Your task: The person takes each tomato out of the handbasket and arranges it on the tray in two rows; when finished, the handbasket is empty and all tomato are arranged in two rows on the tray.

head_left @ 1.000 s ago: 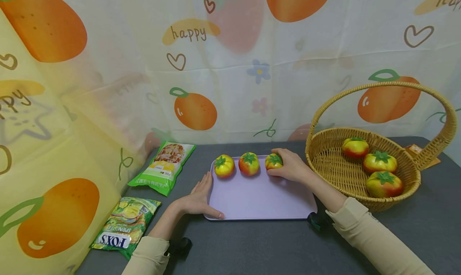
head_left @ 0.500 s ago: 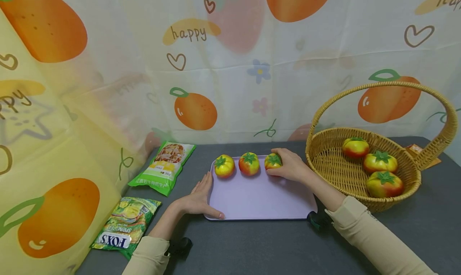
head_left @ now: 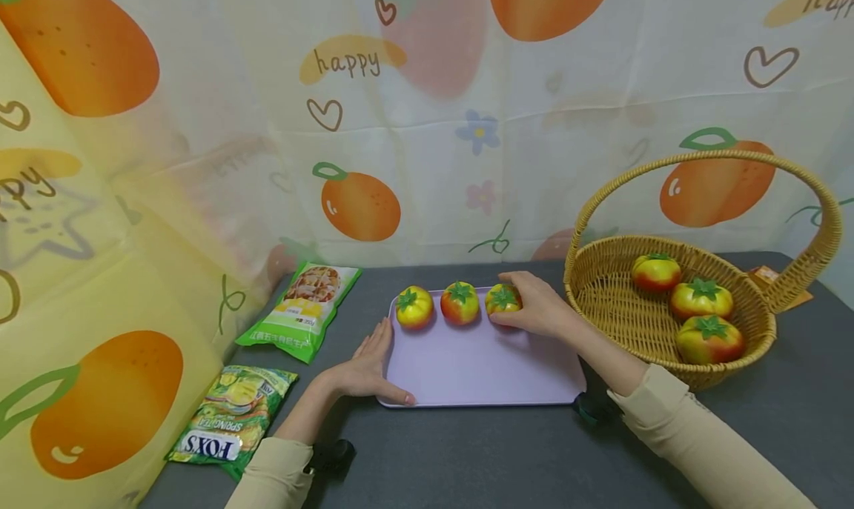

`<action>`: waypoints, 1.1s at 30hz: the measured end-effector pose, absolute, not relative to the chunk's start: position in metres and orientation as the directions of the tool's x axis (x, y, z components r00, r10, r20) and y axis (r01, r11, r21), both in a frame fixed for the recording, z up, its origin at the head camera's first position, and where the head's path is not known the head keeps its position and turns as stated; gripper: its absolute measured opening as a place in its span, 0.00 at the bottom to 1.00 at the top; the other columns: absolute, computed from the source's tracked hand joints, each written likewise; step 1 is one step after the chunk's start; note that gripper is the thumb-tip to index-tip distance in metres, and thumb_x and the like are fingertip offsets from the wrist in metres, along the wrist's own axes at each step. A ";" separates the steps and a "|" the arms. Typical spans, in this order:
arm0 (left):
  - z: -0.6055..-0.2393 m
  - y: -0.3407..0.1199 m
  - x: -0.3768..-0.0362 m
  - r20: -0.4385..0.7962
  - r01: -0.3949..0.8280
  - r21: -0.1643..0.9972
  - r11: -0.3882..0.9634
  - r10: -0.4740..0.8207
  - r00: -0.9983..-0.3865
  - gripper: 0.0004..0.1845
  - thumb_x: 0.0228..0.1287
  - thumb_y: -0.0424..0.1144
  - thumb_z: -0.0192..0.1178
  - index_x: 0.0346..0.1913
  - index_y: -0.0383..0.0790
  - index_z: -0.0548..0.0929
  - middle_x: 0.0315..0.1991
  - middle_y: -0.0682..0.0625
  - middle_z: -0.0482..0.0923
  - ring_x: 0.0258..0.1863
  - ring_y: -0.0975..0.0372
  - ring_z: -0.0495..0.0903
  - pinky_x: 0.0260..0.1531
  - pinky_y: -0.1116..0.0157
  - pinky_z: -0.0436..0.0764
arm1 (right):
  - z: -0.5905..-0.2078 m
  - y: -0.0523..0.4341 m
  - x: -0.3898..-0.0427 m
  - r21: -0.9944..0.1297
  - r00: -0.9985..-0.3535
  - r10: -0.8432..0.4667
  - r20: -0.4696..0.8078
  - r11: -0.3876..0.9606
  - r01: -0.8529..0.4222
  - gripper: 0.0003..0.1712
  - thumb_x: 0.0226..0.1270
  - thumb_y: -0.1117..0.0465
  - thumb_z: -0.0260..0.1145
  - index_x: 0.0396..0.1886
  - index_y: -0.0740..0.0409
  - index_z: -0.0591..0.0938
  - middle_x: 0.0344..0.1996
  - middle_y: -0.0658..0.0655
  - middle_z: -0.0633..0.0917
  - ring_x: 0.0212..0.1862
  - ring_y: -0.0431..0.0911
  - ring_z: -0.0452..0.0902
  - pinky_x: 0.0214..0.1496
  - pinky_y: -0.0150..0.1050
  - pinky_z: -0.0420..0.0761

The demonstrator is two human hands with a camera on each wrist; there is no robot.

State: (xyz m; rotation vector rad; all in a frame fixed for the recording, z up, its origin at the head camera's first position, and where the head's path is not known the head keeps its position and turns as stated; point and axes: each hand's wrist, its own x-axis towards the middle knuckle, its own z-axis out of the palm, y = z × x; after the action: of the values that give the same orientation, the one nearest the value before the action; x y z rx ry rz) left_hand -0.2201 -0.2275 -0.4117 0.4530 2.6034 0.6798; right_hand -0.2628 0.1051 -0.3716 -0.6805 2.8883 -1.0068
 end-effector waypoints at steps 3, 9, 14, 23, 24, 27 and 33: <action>-0.412 -0.228 -0.220 -0.305 0.202 0.524 0.828 0.404 -0.863 0.75 0.42 0.67 0.72 0.76 0.35 0.30 0.77 0.39 0.23 0.76 0.50 0.28 0.72 0.49 0.34 | -0.365 0.107 -0.257 -0.592 -0.901 -0.407 0.153 0.692 -0.413 0.42 0.60 0.52 0.72 0.68 0.67 0.68 0.64 0.69 0.72 0.63 0.61 0.67 0.64 0.58 0.66; -0.413 -0.227 -0.220 -0.297 0.209 0.524 0.825 0.407 -0.863 0.75 0.42 0.67 0.72 0.76 0.34 0.31 0.77 0.37 0.24 0.76 0.49 0.29 0.72 0.48 0.35 | -0.351 0.120 -0.246 -0.584 -0.893 -0.399 0.207 0.682 -0.440 0.39 0.61 0.52 0.72 0.67 0.66 0.70 0.63 0.67 0.73 0.63 0.61 0.68 0.62 0.58 0.70; -0.413 -0.227 -0.220 -0.292 0.213 0.526 0.824 0.410 -0.864 0.75 0.42 0.67 0.72 0.76 0.34 0.31 0.77 0.37 0.24 0.76 0.48 0.29 0.71 0.47 0.35 | -0.341 0.136 -0.236 -0.578 -0.890 -0.387 0.242 0.680 -0.452 0.34 0.62 0.54 0.71 0.65 0.63 0.73 0.61 0.66 0.76 0.58 0.60 0.73 0.55 0.55 0.76; -0.413 -0.228 -0.220 -0.306 0.202 0.516 0.832 0.400 -0.864 0.75 0.41 0.68 0.72 0.76 0.35 0.30 0.77 0.38 0.23 0.76 0.49 0.28 0.71 0.47 0.33 | -0.329 0.171 -0.223 -0.547 -0.901 -0.345 0.263 0.716 -0.434 0.29 0.63 0.55 0.70 0.62 0.59 0.77 0.54 0.64 0.80 0.53 0.58 0.76 0.51 0.55 0.78; -0.413 -0.228 -0.220 -0.306 0.203 0.515 0.833 0.400 -0.864 0.75 0.41 0.68 0.72 0.76 0.36 0.30 0.77 0.39 0.23 0.76 0.49 0.28 0.71 0.47 0.33 | -0.328 0.176 -0.221 -0.544 -0.902 -0.343 0.262 0.720 -0.431 0.28 0.63 0.55 0.70 0.61 0.59 0.77 0.54 0.64 0.80 0.53 0.58 0.76 0.51 0.56 0.77; -0.413 -0.229 -0.220 -0.309 0.204 0.512 0.834 0.400 -0.863 0.75 0.41 0.69 0.71 0.76 0.36 0.29 0.77 0.40 0.22 0.76 0.49 0.28 0.71 0.47 0.33 | -0.325 0.189 -0.219 -0.529 -0.903 -0.337 0.265 0.732 -0.428 0.26 0.64 0.55 0.69 0.60 0.60 0.78 0.54 0.64 0.81 0.55 0.58 0.75 0.54 0.58 0.75; -0.413 -0.228 -0.219 -0.302 0.213 0.517 0.829 0.410 -0.861 0.75 0.41 0.68 0.71 0.76 0.35 0.31 0.77 0.39 0.24 0.76 0.49 0.29 0.71 0.47 0.34 | -0.318 0.222 -0.219 -0.501 -0.910 -0.310 0.275 0.761 -0.411 0.25 0.67 0.53 0.67 0.59 0.62 0.79 0.53 0.65 0.81 0.54 0.61 0.76 0.51 0.59 0.76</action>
State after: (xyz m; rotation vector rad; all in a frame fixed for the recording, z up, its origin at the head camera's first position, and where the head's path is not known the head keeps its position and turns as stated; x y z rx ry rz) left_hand -0.2192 -0.2282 -0.4126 0.4651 2.6054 0.6697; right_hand -0.2190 0.2222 -0.3177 -0.6429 3.1120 -0.9537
